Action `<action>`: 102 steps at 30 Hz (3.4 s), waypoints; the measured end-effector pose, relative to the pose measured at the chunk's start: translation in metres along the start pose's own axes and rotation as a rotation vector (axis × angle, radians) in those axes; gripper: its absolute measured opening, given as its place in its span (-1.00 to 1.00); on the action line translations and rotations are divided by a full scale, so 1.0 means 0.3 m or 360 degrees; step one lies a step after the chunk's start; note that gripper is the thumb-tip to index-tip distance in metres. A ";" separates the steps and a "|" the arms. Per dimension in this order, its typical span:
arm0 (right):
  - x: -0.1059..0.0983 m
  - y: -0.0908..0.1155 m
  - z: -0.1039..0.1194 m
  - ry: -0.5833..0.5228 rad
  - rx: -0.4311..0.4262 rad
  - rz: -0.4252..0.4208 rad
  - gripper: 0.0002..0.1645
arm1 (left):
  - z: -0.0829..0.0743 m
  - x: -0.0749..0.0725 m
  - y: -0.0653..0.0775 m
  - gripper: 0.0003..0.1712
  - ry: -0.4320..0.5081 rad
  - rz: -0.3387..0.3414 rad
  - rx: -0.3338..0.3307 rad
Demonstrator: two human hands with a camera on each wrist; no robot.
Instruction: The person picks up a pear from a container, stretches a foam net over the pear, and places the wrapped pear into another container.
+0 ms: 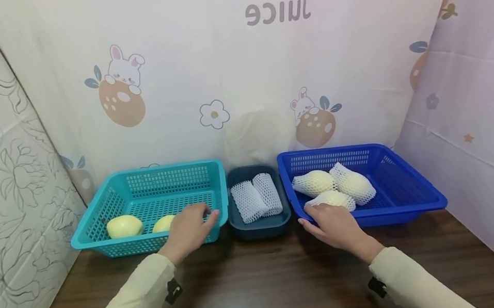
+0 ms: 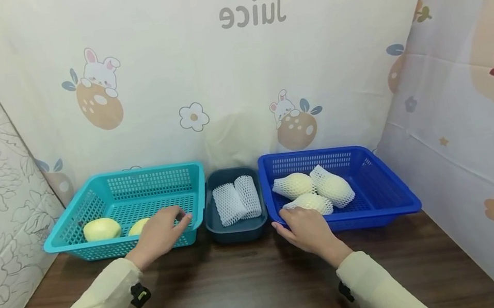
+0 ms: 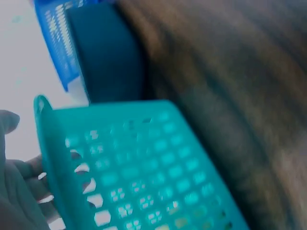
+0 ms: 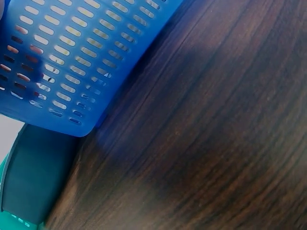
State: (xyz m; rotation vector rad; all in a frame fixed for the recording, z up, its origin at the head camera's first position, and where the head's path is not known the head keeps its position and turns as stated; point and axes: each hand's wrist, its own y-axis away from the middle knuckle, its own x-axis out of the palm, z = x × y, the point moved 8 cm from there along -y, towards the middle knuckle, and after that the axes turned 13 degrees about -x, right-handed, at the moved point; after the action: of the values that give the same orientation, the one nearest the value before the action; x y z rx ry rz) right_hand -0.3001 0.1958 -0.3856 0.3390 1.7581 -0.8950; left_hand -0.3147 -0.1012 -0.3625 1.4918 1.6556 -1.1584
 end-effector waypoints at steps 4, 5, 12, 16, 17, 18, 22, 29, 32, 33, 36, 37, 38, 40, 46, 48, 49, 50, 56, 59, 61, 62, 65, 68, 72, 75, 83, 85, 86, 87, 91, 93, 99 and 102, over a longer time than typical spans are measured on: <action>0.000 0.003 0.001 -0.0001 0.0005 -0.0005 -0.71 | 0.062 -0.086 -0.005 -0.69 0.0028 -0.0125 -0.0143; -0.001 0.004 0.001 0.0001 0.0006 -0.0009 -0.71 | 0.083 -0.105 -0.005 -0.68 0.0021 -0.0148 -0.0169; -0.006 0.003 0.009 0.0022 -0.0017 -0.0054 -0.71 | 0.282 -0.205 -0.014 -0.50 -0.0057 -0.0069 -0.0451; -0.006 0.002 0.006 0.0026 -0.0007 -0.0056 -0.71 | 0.406 -0.248 -0.020 -0.42 -0.0112 -0.0067 -0.0633; -0.005 0.002 0.005 0.0026 -0.0001 -0.0052 -0.71 | 0.434 -0.255 -0.020 -0.41 -0.0137 -0.0073 -0.0673; -0.004 0.002 0.004 0.0030 0.0003 -0.0047 -0.70 | 0.461 -0.259 -0.019 -0.40 -0.0159 -0.0070 -0.0718; -0.004 0.002 0.004 0.0039 0.0010 -0.0027 -0.69 | 0.546 -0.253 -0.009 -0.44 -0.0239 0.0025 -0.0852; -0.009 0.001 0.007 0.0042 0.0014 -0.0014 -0.69 | 0.605 -0.215 -0.012 -0.38 -0.0362 0.0257 -0.0944; -0.012 0.001 0.008 0.0056 0.0016 -0.0024 -0.69 | 0.616 -0.206 -0.031 -0.23 -0.0415 0.0311 -0.0957; -0.013 0.001 0.008 0.0057 0.0017 -0.0027 -0.69 | 0.620 -0.204 -0.037 -0.17 -0.0428 0.0327 -0.0964; -0.013 0.000 0.010 0.0054 0.0016 -0.0032 -0.69 | 0.632 -0.198 -0.049 -0.02 -0.0447 0.0379 -0.1012; -0.012 0.000 0.011 0.0053 0.0016 -0.0033 -0.69 | 0.635 -0.196 -0.051 0.01 -0.0454 0.0396 -0.1032; -0.012 0.001 0.012 0.0051 0.0018 -0.0033 -0.69 | 0.637 -0.194 -0.050 0.03 -0.0461 0.0413 -0.1056; -0.011 0.002 0.013 0.0047 0.0018 -0.0039 -0.70 | 0.638 -0.192 -0.045 0.07 -0.0476 0.0439 -0.1102; -0.007 0.002 0.017 0.0060 0.0001 -0.0070 -0.71 | 0.625 -0.190 -0.029 0.15 -0.0486 0.0458 -0.1208; -0.008 0.003 0.019 0.0074 -0.0003 -0.0077 -0.71 | 0.620 -0.191 -0.028 0.15 -0.0489 0.0455 -0.1231; -0.009 0.003 0.019 0.0084 -0.0005 -0.0080 -0.71 | 0.618 -0.192 -0.028 0.15 -0.0488 0.0451 -0.1241; -0.012 0.003 0.021 0.0087 -0.0007 -0.0087 -0.70 | 0.617 -0.192 -0.029 0.14 -0.0487 0.0444 -0.1251; -0.019 0.001 0.025 0.0095 -0.0015 -0.0102 -0.70 | 0.625 -0.186 -0.040 0.09 -0.0421 0.0446 -0.1237; -0.020 -0.005 0.027 0.0101 -0.0019 -0.0111 -0.69 | 0.629 -0.192 -0.039 0.06 -0.0292 0.0495 -0.1204; -0.022 -0.007 0.026 0.0106 -0.0019 -0.0122 -0.69 | 0.650 -0.187 -0.048 0.06 -0.0178 0.0517 -0.1211; -0.023 -0.007 0.024 0.0110 -0.0017 -0.0124 -0.69 | 0.656 -0.184 -0.051 0.05 -0.0133 0.0524 -0.1221; -0.023 -0.005 0.018 0.0118 -0.0003 -0.0119 -0.69 | 0.673 -0.177 -0.059 0.07 0.0010 0.0504 -0.1265; -0.024 -0.003 0.018 0.0108 0.0006 -0.0107 -0.70 | 0.683 -0.169 -0.062 0.08 0.0074 0.0516 -0.1256; -0.020 0.002 0.023 0.0095 0.0007 -0.0085 -0.70 | 0.707 -0.146 -0.073 0.08 0.0072 0.0571 -0.1213; -0.015 0.005 0.024 0.0094 0.0010 -0.0071 -0.70 | 0.714 -0.138 -0.085 0.07 0.0039 0.0585 -0.1178; -0.016 0.009 0.024 0.0089 0.0013 -0.0072 -0.70 | 0.653 -0.181 -0.098 -0.07 0.0005 0.0455 -0.0924; -0.017 0.010 0.021 0.0080 0.0014 -0.0088 -0.71 | 0.636 -0.193 -0.100 -0.05 0.0040 0.0392 -0.0876; -0.017 0.011 0.020 0.0077 0.0011 -0.0097 -0.71 | 0.629 -0.198 -0.101 -0.02 0.0053 0.0362 -0.0851; -0.018 0.010 0.020 0.0074 0.0006 -0.0107 -0.72 | 0.621 -0.203 -0.102 0.03 0.0064 0.0334 -0.0832; -0.027 0.008 0.020 0.0033 -0.0009 -0.0142 -0.73 | 0.587 -0.221 -0.109 0.27 0.0077 0.0230 -0.0736; -0.032 0.006 0.021 -0.0002 -0.0012 -0.0144 -0.73 | 0.564 -0.229 -0.111 0.31 0.0080 0.0185 -0.0671; -0.044 0.005 0.019 -0.0131 0.0019 -0.0125 -0.72 | 0.462 -0.257 -0.096 0.16 0.0179 0.0008 -0.0454; -0.052 0.000 0.017 -0.0224 0.0046 -0.0135 -0.69 | 0.402 -0.263 -0.081 0.12 0.0236 -0.0064 -0.0356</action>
State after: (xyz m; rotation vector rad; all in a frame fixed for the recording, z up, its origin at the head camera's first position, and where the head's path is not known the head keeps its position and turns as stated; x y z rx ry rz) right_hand -0.2906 0.1953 -0.3721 0.2159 1.6413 -0.9823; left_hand -0.3380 -0.2435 -0.3390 1.4354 1.8556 -0.8671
